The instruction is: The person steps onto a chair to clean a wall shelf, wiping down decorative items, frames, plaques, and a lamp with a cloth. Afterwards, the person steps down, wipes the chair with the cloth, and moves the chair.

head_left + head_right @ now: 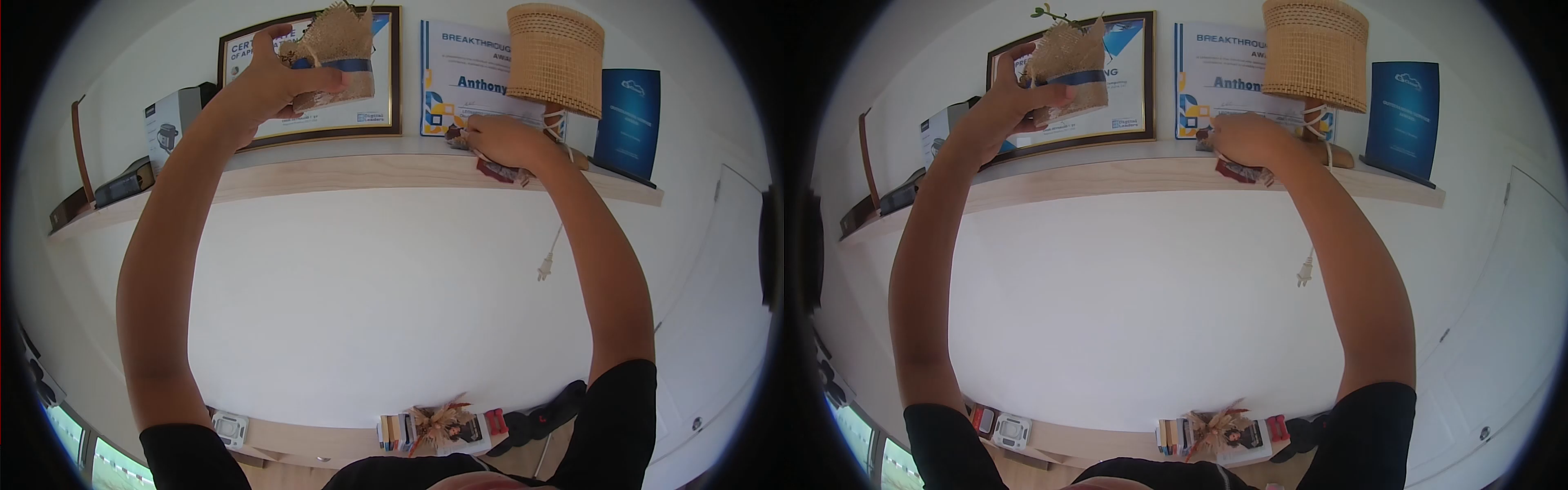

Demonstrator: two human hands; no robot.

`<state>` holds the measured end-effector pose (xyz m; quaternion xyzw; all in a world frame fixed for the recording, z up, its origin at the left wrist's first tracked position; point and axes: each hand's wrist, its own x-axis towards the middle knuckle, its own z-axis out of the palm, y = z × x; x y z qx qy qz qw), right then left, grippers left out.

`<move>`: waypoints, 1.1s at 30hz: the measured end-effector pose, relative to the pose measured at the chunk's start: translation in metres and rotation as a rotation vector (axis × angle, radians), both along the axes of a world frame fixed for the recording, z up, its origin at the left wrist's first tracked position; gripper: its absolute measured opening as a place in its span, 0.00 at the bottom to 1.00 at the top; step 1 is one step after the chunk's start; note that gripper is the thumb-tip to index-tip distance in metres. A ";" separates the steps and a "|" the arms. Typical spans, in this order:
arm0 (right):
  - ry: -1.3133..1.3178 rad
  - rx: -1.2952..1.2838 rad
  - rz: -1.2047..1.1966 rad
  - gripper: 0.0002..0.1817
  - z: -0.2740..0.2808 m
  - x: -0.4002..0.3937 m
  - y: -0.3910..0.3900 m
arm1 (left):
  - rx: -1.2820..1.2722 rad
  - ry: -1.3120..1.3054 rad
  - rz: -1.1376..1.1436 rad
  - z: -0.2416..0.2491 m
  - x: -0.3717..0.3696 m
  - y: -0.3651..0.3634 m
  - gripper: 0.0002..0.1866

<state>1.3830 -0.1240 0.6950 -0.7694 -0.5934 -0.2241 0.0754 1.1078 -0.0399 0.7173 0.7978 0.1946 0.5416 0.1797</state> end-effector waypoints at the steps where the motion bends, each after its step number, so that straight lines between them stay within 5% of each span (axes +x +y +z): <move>1: 0.052 0.015 0.023 0.18 -0.001 0.000 -0.011 | 0.001 -0.001 -0.009 -0.001 0.002 0.002 0.62; 6: 0.098 0.021 -0.131 0.13 -0.001 -0.008 -0.102 | -0.044 -0.023 -0.037 -0.009 0.008 0.011 0.62; 8: -0.114 -0.293 -0.260 0.10 0.008 -0.005 -0.150 | -0.014 -0.033 -0.051 -0.009 0.007 0.015 0.63; 10: -0.162 -0.333 -0.674 0.09 0.008 0.006 -0.165 | 0.005 -0.044 -0.061 -0.008 0.006 0.019 0.63; 13: -0.339 -0.190 -0.693 0.07 0.003 0.020 -0.167 | -0.005 -0.019 -0.078 -0.005 0.007 0.025 0.63; 16: -0.147 0.282 -0.167 0.08 0.009 -0.019 -0.131 | -0.033 -0.010 -0.099 -0.006 0.012 0.025 0.62; 18: -0.041 0.367 -0.020 0.11 0.016 -0.034 -0.084 | -0.027 -0.042 -0.115 -0.011 0.014 0.012 0.62; 20: -0.287 0.335 0.091 0.14 0.023 -0.027 -0.021 | -0.039 -0.011 -0.106 -0.011 0.011 0.007 0.62; 22: -0.231 0.178 0.197 0.15 0.022 -0.021 0.026 | -0.056 0.021 -0.096 -0.014 0.011 0.006 0.63; 25: -0.222 -0.133 -0.001 0.19 0.016 0.012 0.092 | -0.014 -0.034 -0.153 -0.022 0.011 0.011 0.62; 28: -0.142 -0.308 -0.193 0.19 0.027 -0.008 0.058 | 0.015 -0.014 -0.133 -0.028 0.011 0.016 0.61; 33: -0.224 -0.243 -0.262 0.18 0.023 0.009 0.031 | 0.047 -0.011 -0.149 -0.034 0.022 0.025 0.63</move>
